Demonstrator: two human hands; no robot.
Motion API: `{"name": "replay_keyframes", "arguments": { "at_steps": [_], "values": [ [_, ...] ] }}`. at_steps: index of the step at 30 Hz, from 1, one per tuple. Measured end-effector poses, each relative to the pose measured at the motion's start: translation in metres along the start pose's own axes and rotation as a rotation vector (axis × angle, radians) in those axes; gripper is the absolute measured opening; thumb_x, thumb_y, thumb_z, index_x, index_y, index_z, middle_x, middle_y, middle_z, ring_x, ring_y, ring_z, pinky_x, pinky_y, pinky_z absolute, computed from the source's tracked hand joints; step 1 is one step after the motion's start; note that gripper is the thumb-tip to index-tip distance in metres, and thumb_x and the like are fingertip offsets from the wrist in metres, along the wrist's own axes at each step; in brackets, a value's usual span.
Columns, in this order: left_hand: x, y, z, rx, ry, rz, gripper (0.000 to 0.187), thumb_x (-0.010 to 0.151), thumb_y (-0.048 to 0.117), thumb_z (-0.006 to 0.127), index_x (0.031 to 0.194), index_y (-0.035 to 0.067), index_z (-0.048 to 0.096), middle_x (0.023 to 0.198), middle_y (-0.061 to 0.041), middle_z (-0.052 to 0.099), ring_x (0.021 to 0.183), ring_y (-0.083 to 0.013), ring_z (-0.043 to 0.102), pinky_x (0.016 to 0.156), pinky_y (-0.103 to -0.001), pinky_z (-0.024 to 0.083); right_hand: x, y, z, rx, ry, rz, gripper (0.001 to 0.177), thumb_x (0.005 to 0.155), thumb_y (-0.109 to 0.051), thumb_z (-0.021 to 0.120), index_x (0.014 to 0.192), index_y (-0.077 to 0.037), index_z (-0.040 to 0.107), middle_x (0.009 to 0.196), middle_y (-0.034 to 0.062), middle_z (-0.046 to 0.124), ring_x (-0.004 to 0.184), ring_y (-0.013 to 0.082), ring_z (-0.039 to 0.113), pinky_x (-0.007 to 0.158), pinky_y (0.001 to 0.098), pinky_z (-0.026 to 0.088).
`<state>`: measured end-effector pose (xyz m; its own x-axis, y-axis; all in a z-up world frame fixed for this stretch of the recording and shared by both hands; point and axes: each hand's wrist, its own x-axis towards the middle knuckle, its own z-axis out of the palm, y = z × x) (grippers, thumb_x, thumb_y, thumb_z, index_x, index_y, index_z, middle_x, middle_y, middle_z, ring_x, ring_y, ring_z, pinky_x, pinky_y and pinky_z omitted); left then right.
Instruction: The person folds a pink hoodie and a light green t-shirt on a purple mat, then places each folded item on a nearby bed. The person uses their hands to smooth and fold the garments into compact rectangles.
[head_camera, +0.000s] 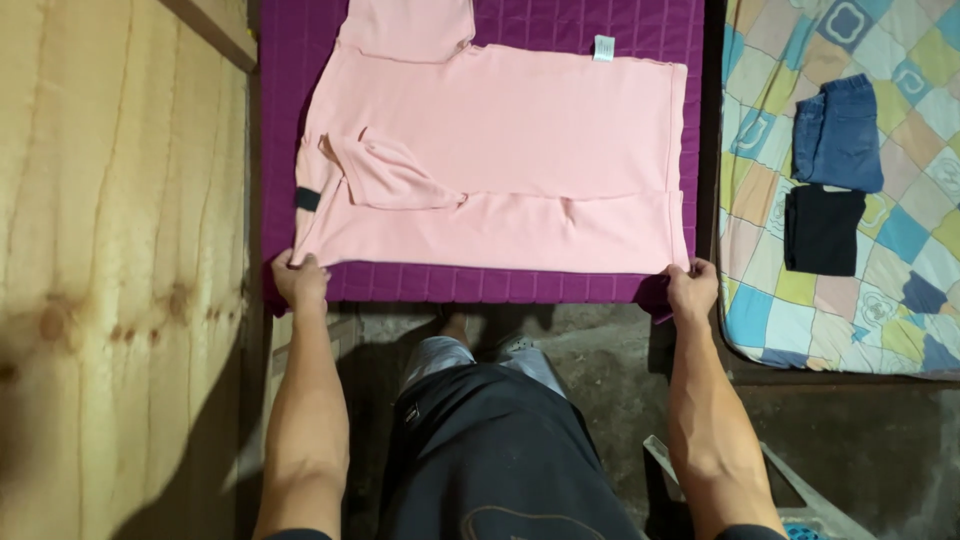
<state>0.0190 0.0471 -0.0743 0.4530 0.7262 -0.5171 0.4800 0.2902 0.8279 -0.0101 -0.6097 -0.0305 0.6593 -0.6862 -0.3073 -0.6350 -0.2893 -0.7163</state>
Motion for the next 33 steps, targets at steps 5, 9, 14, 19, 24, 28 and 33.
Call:
{"name": "replay_keyframes", "arguments": {
  "at_steps": [5,9,14,19,24,28,33],
  "values": [
    [-0.046,0.000,-0.026,0.574,0.074,0.360,0.050,0.093,0.010,0.073,0.138,0.002,0.053,0.132,-0.021,0.057,0.117,-0.0348,0.061,0.100,-0.043,0.050,0.003,0.016,0.002,-0.254,0.202,-0.326,0.046,0.084,-0.014,0.075,0.124,0.004,0.061,0.100,0.0183,0.068,0.092,0.0307,0.065,0.084,0.0431,0.052],
    [-0.072,-0.003,-0.040,0.662,0.043,0.430,0.047,0.091,0.016,0.074,0.133,0.001,0.057,0.130,-0.022,0.053,0.121,-0.0394,0.055,0.104,-0.048,0.044,-0.008,0.008,0.010,-0.310,0.289,-0.469,0.037,0.091,-0.014,0.073,0.124,0.001,0.065,0.104,0.0208,0.069,0.095,0.0335,0.066,0.088,0.0440,0.052],
    [-0.079,-0.028,-0.044,0.606,0.065,0.506,0.038,0.089,0.016,0.076,0.121,0.000,0.065,0.125,-0.022,0.057,0.117,-0.0387,0.056,0.103,-0.048,0.045,-0.052,-0.042,0.037,-0.170,0.057,-0.383,0.041,0.094,-0.024,0.075,0.126,-0.001,0.064,0.096,0.0179,0.069,0.083,0.0259,0.067,0.076,0.0390,0.053],
    [-0.069,-0.024,-0.028,0.535,0.016,0.623,0.033,0.088,0.017,0.077,0.116,0.001,0.069,0.120,-0.020,0.061,0.114,-0.0367,0.058,0.101,-0.047,0.046,-0.084,-0.077,0.087,-0.042,-0.150,-0.360,0.044,0.093,-0.025,0.077,0.126,0.000,0.062,0.091,0.0148,0.069,0.077,0.0211,0.065,0.066,0.0355,0.053],
    [-0.040,0.017,0.002,0.518,-0.083,0.665,0.030,0.088,0.014,0.077,0.114,0.001,0.068,0.112,-0.019,0.064,0.103,-0.0343,0.062,0.093,-0.043,0.050,-0.102,-0.101,0.150,0.082,-0.485,-0.211,0.035,0.091,-0.012,0.062,0.124,0.000,0.066,0.087,0.0129,0.070,0.069,0.0173,0.065,0.057,0.0314,0.053],
    [0.000,0.039,0.032,0.453,-0.180,0.625,0.028,0.088,0.014,0.075,0.114,0.003,0.069,0.111,-0.017,0.066,0.100,-0.0310,0.065,0.090,-0.040,0.053,-0.140,-0.148,0.191,0.083,-0.643,-0.063,0.030,0.093,-0.014,0.061,0.117,0.000,0.070,0.087,0.0106,0.072,0.066,0.0160,0.065,0.056,0.0308,0.054],
    [0.002,0.109,0.052,0.713,-0.335,0.733,0.037,0.086,0.008,0.075,0.123,0.005,0.067,0.123,-0.018,0.063,0.112,-0.0350,0.061,0.095,-0.044,0.051,-0.171,-0.181,0.250,0.097,-0.769,0.085,0.029,0.097,-0.020,0.060,0.114,-0.001,0.074,0.090,0.0096,0.075,0.068,0.0163,0.068,0.062,0.0329,0.056]
  ]
}}
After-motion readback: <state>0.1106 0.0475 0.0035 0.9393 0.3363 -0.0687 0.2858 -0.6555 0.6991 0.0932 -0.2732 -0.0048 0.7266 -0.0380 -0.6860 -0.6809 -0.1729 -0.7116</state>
